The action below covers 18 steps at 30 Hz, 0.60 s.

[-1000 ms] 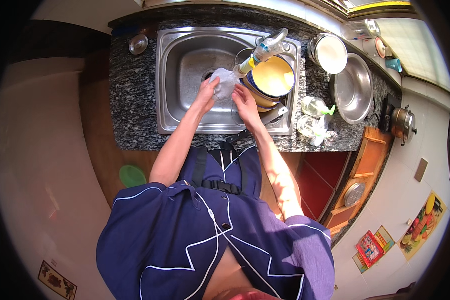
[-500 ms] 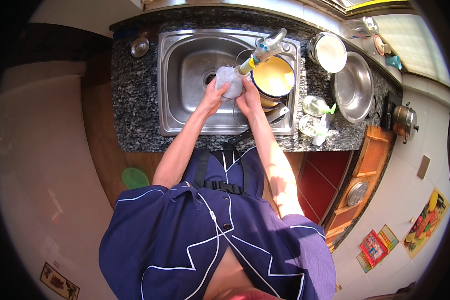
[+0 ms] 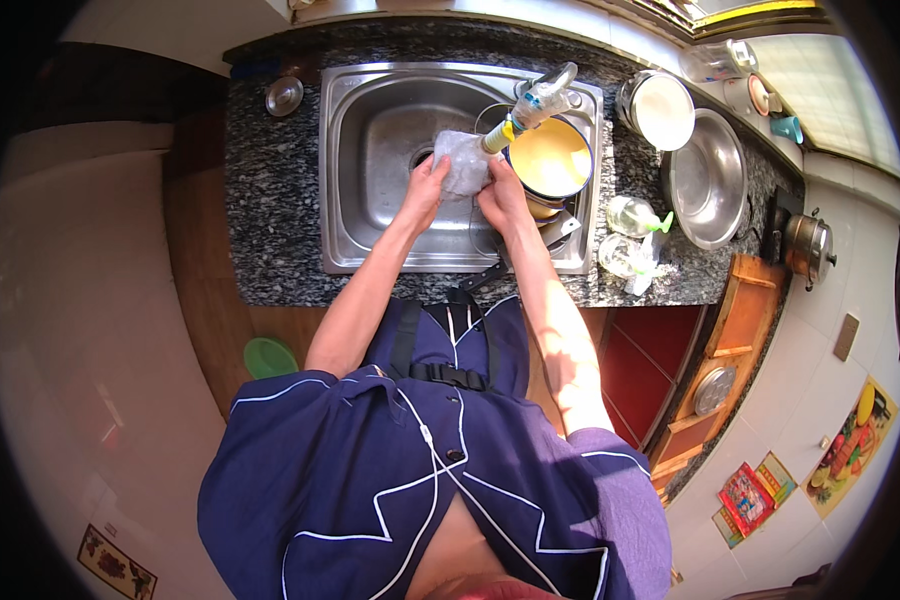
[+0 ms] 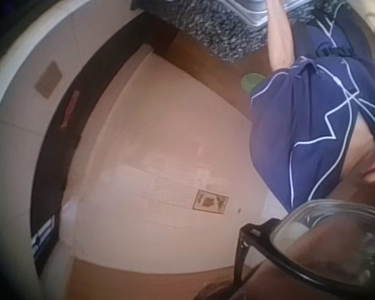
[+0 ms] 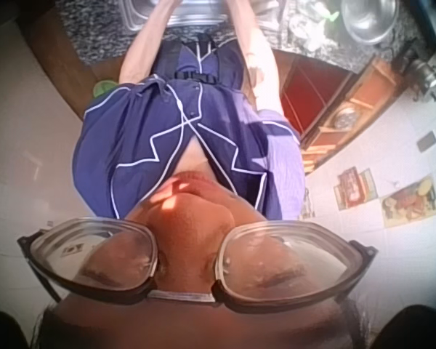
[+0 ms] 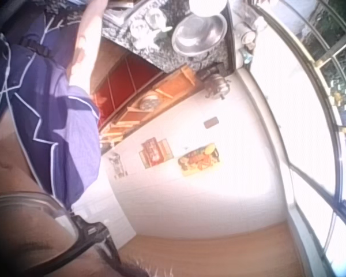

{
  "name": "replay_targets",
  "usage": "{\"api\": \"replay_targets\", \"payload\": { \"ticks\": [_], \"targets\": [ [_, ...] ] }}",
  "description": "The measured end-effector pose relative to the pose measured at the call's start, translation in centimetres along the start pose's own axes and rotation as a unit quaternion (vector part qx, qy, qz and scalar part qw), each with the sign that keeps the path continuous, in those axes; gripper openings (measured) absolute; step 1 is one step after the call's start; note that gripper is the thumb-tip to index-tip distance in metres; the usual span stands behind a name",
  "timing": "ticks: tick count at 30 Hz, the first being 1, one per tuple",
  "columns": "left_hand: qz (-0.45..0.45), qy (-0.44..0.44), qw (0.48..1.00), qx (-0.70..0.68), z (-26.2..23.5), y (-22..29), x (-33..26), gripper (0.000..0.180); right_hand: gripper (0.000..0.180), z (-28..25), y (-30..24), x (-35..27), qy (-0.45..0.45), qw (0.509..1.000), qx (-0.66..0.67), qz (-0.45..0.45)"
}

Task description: The person cleans a door by hand with a cloth, first rinsing the cloth in a sink and then wiping the door's surface and handle.

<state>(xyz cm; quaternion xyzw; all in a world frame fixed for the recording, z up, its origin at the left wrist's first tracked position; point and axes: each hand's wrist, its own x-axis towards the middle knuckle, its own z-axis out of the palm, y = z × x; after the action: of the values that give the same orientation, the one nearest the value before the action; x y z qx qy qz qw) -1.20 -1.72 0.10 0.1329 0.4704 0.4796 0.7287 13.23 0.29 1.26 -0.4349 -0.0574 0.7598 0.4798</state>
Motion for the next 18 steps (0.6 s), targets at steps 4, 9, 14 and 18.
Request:
{"api": "replay_targets", "payload": {
  "ticks": [4,9,14,18],
  "targets": [
    [0.000,0.001,1.000,0.005,0.3,0.4,-0.3,0.032,0.029,0.1,-0.2,0.0,0.008,1.000,0.003,0.012],
    [0.005,-0.035,0.999,0.031,0.5,0.7,-0.4,0.039,0.031,0.0,-0.3,0.4,0.007,1.000,-0.022,-0.011],
    [0.009,-0.062,0.997,0.054,-0.4,0.4,-0.4,0.045,0.033,1.3,-0.4,-0.2,0.003,0.997,-0.082,-0.017],
    [0.018,-0.026,0.998,0.060,-1.8,-0.6,-0.5,0.045,0.034,0.6,1.2,-0.4,-0.005,0.983,-0.180,-0.027]
  ]
}}
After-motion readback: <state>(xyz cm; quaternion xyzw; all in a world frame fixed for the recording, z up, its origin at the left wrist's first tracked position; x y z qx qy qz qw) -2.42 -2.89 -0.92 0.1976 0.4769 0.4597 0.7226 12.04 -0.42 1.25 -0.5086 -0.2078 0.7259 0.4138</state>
